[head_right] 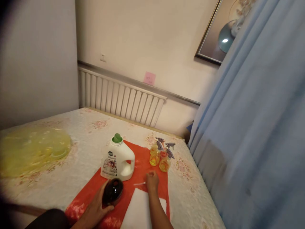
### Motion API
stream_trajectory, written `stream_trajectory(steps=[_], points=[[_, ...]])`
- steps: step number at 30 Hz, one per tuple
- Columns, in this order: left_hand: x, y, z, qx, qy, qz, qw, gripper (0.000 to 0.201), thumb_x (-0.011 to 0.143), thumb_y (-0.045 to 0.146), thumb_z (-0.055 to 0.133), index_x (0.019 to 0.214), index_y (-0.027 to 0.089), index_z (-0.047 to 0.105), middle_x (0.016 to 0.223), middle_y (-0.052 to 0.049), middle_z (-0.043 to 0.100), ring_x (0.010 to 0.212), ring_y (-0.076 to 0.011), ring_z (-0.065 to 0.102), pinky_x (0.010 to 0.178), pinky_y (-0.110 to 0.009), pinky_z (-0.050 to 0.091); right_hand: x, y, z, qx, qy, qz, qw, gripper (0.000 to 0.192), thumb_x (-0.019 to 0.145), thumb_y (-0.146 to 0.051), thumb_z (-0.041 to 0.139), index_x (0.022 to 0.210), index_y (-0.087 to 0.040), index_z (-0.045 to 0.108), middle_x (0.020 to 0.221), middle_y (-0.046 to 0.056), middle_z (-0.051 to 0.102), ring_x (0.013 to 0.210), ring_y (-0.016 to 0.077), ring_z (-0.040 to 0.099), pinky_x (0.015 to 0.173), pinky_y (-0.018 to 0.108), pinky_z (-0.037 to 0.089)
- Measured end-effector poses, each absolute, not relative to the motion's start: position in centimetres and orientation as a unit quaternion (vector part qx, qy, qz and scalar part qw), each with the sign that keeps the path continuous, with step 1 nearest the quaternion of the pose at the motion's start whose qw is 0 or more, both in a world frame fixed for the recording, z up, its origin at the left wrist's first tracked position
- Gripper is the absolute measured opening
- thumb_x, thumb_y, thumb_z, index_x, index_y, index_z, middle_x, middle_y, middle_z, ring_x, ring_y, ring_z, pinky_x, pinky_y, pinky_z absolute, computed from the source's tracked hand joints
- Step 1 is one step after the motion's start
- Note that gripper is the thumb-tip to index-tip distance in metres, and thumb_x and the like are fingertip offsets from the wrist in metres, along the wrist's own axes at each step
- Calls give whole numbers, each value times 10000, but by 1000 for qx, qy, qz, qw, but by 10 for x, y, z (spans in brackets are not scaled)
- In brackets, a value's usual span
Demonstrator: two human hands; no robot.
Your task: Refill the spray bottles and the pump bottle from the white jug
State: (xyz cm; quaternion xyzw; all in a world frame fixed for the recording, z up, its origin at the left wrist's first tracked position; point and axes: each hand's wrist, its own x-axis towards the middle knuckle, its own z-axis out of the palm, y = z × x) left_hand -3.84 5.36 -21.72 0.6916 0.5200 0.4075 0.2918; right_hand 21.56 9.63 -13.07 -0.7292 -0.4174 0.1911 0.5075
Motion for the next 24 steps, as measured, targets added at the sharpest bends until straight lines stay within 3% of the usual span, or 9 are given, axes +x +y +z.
stream_trajectory(steps=[4, 8, 13, 18, 24], points=[[-37, 52, -217, 694, 519, 403, 294, 874, 674, 183, 631, 1454, 116, 242, 1482, -208, 416, 1378, -334, 404, 1164, -539, 307, 200, 117, -131, -652, -479, 267, 523, 292, 936, -321, 612, 1178, -159, 598, 1159, 78, 638, 961, 210, 653, 819, 402, 567], [-37, 55, -221, 681, 526, 416, 296, 904, 659, 176, 636, 1465, 122, 229, 1467, -188, 435, 1370, -328, 418, 1159, -513, 327, 183, 138, -125, -585, -523, 303, 541, 364, 736, -245, 737, 1078, -158, 649, 952, 62, 716, 867, 212, 688, 814, 354, 565], [-36, 60, -227, 679, 520, 420, 302, 873, 674, 183, 645, 1458, 157, 262, 1485, -176, 425, 1390, -331, 392, 1166, -529, 308, 163, 155, -116, -520, -577, 330, 536, 400, 665, -220, 690, 1064, -193, 670, 1021, 47, 740, 946, 235, 674, 827, 335, 535], [-35, 59, -223, 681, 507, 420, 321, 808, 683, 136, 618, 1425, 170, 299, 1468, -166, 449, 1379, -310, 403, 1178, -534, 290, 157, 166, -118, -514, -598, 360, 499, 225, 708, -229, 734, 920, -172, 685, 911, 22, 736, 855, 222, 649, 758, 321, 525], [-34, 55, -233, 675, 503, 442, 311, 827, 705, 156, 629, 1448, 207, 269, 1465, -151, 458, 1375, -315, 417, 1163, -542, 325, 156, 177, -126, -499, -586, 433, 469, 224, 941, -333, 607, 1036, -133, 642, 1008, 38, 672, 830, 168, 661, 729, 337, 565]])
